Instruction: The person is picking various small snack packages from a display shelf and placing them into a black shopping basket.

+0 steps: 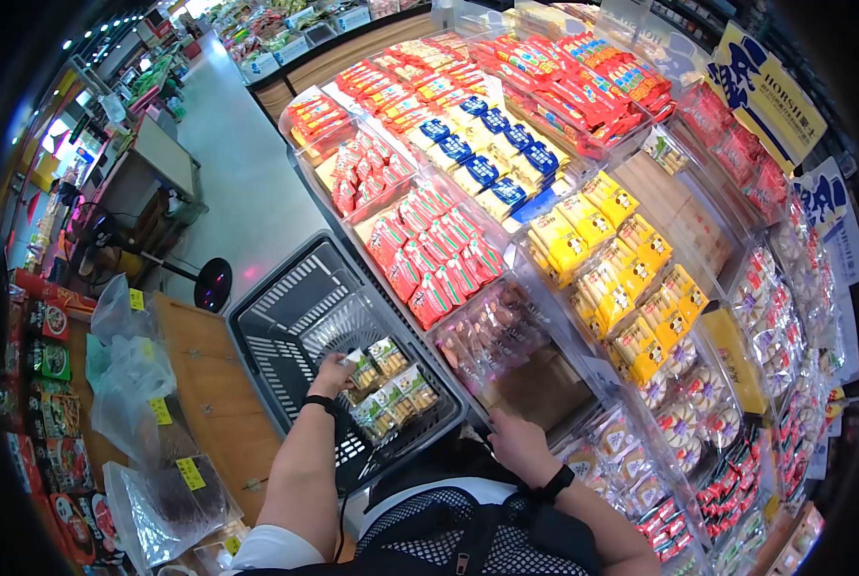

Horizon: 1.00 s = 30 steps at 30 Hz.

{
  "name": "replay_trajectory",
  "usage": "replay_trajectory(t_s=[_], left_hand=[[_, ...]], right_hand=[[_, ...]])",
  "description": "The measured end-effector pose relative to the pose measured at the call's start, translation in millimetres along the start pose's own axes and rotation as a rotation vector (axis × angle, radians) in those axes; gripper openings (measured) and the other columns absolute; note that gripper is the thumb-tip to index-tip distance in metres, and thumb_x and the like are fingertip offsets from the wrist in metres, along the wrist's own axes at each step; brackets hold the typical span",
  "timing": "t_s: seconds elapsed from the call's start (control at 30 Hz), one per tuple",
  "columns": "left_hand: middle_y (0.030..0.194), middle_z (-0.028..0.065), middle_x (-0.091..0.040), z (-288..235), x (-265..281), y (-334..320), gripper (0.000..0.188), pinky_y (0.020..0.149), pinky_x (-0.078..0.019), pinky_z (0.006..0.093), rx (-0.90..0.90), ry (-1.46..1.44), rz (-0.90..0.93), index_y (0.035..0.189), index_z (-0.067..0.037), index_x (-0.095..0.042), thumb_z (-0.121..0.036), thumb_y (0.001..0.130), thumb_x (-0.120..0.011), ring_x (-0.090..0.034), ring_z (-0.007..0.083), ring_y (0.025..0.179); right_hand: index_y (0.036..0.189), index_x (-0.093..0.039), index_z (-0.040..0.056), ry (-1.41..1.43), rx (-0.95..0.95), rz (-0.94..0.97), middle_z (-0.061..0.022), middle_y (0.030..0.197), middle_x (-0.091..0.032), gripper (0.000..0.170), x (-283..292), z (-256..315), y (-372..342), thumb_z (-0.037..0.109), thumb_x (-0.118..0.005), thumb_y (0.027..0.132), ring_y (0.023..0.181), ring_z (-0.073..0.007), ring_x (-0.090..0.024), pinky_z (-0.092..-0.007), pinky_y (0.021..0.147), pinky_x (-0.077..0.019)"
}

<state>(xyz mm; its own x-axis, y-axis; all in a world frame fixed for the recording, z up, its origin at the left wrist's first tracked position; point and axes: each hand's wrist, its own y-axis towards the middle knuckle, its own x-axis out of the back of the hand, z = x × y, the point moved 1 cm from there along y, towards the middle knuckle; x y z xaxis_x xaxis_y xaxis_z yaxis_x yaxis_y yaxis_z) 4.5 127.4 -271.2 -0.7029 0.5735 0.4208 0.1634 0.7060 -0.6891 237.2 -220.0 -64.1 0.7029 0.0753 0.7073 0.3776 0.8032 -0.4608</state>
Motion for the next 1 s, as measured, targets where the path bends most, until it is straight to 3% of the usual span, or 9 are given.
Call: replay_trajectory(t_s=[0.2, 0.3, 0.33, 0.4, 0.43, 0.57, 0.7, 0.87, 1.0], left_hand=[[0.092, 0.0128, -0.071, 4.3, -25.7, 0.3, 0.038, 0.065, -0.0544, 0.0331, -0.132, 0.367, -0.059, 0.116, -0.010, -0.067, -0.022, 0.079, -0.067, -0.069, 0.0199, 0.071], [0.094, 0.0136, -0.071, -12.7, -20.0, -8.6, 0.044, 0.066, -0.0549, 0.0326, -0.029, 0.277, 0.078, 0.117, -0.004, -0.065, -0.024, 0.078, -0.065, -0.070, 0.0217, 0.075], [0.103, 0.0164, -0.070, 15.0, -18.3, 17.9, 0.050, 0.087, -0.0511, 0.0375, -0.191, 0.336, 0.037, 0.120, -0.004, -0.064, -0.030, 0.077, -0.067, -0.068, 0.0260, 0.094], [0.121, 0.0214, -0.062, -13.8, -10.9, -3.8, 0.066, 0.115, -0.0194, 0.0438, -0.238, 0.584, 0.045, 0.123, -0.004, -0.061, -0.046, 0.073, -0.070, -0.047, 0.0358, 0.126], [0.124, 0.0246, -0.059, -22.7, -8.2, -8.1, 0.066, 0.114, -0.0216, 0.0434, -0.231, 0.620, -0.061, 0.121, -0.004, -0.061, -0.047, 0.073, -0.071, -0.045, 0.0406, 0.126], [0.121, 0.0173, -0.047, -49.9, -9.7, -30.7, 0.042, 0.095, -0.0449, 0.0388, -0.472, 0.230, -0.303, 0.115, -0.002, -0.060, -0.009, 0.075, -0.072, -0.053, 0.0329, 0.107], [0.106, 0.0114, -0.048, -130.6, -33.2, -131.7, 0.028, 0.079, -0.0441, 0.0319, -0.884, 0.052, -0.428, 0.109, -0.003, -0.058, 0.002, 0.081, -0.060, -0.050, 0.0222, 0.092], [0.103, 0.0158, -0.051, -194.4, -105.4, -213.1, 0.023, 0.086, -0.0417, 0.0388, -1.194, 0.173, -0.273, 0.107, 0.001, -0.056, 0.001, 0.084, -0.057, -0.050, 0.0312, 0.098], [0.104, 0.0201, -0.049, -180.8, -149.9, -209.4, 0.026, 0.091, -0.0372, 0.0451, -1.150, 0.234, -0.283, 0.111, 0.000, -0.052, -0.005, 0.086, -0.059, -0.047, 0.0367, 0.103]], right_hand=[[0.105, -0.060, 0.0060, 0.069, -0.038, -0.004, -0.0210, 0.091, -0.067, 0.027, 2.6, 2.5, 3.1, 0.018, -0.064, 0.081, 0.088, -0.0397, -0.064, -0.0490, 0.077, -0.0501], [0.105, -0.059, 0.0066, 0.070, -0.048, 0.017, -0.0206, 0.092, -0.067, 0.027, 1.9, 0.0, 3.5, 0.017, -0.063, 0.081, 0.089, -0.0398, -0.064, -0.0495, 0.078, -0.0501], [0.108, -0.059, 0.0077, 0.054, -0.018, 0.009, -0.0199, 0.093, -0.067, 0.030, -3.0, -5.9, 5.7, 0.020, -0.065, 0.081, 0.089, -0.0400, -0.064, -0.0492, 0.078, -0.0505], [0.108, -0.059, 0.0077, 0.061, 0.015, -0.009, -0.0198, 0.093, -0.067, 0.031, -6.9, -10.4, 4.6, 0.020, -0.065, 0.081, 0.090, -0.0399, -0.064, -0.0491, 0.078, -0.0504], [0.105, -0.059, 0.0065, 0.086, 0.026, -0.015, -0.0205, 0.093, -0.067, 0.027, -5.4, -8.3, 4.2, 0.018, -0.063, 0.081, 0.091, -0.0396, -0.064, -0.0493, 0.079, -0.0498], [0.103, -0.058, 0.0058, 0.031, 0.040, 0.068, -0.0195, 0.091, -0.067, 0.026, -5.1, -13.6, 8.7, 0.019, -0.064, 0.081, 0.087, -0.0402, -0.064, -0.0499, 0.076, -0.0504], [0.099, -0.059, 0.0065, 0.099, 0.249, 0.068, -0.0166, 0.087, -0.066, 0.027, 33.0, -4.0, 11.4, 0.028, -0.066, 0.083, 0.084, -0.0395, -0.065, -0.0476, 0.072, -0.0507], [0.104, -0.063, 0.0040, 0.194, 0.501, -0.326, -0.0150, 0.082, -0.063, 0.026, 192.4, 20.0, 12.8, 0.019, -0.068, 0.084, 0.073, -0.0293, -0.063, -0.0381, 0.066, -0.0497], [0.102, -0.063, 0.0035, 0.098, 0.273, -0.667, -0.0131, 0.076, -0.063, 0.027, 305.6, -9.8, 50.5, 0.025, -0.067, 0.085, 0.068, -0.0262, -0.060, -0.0378, 0.062, -0.0487]])
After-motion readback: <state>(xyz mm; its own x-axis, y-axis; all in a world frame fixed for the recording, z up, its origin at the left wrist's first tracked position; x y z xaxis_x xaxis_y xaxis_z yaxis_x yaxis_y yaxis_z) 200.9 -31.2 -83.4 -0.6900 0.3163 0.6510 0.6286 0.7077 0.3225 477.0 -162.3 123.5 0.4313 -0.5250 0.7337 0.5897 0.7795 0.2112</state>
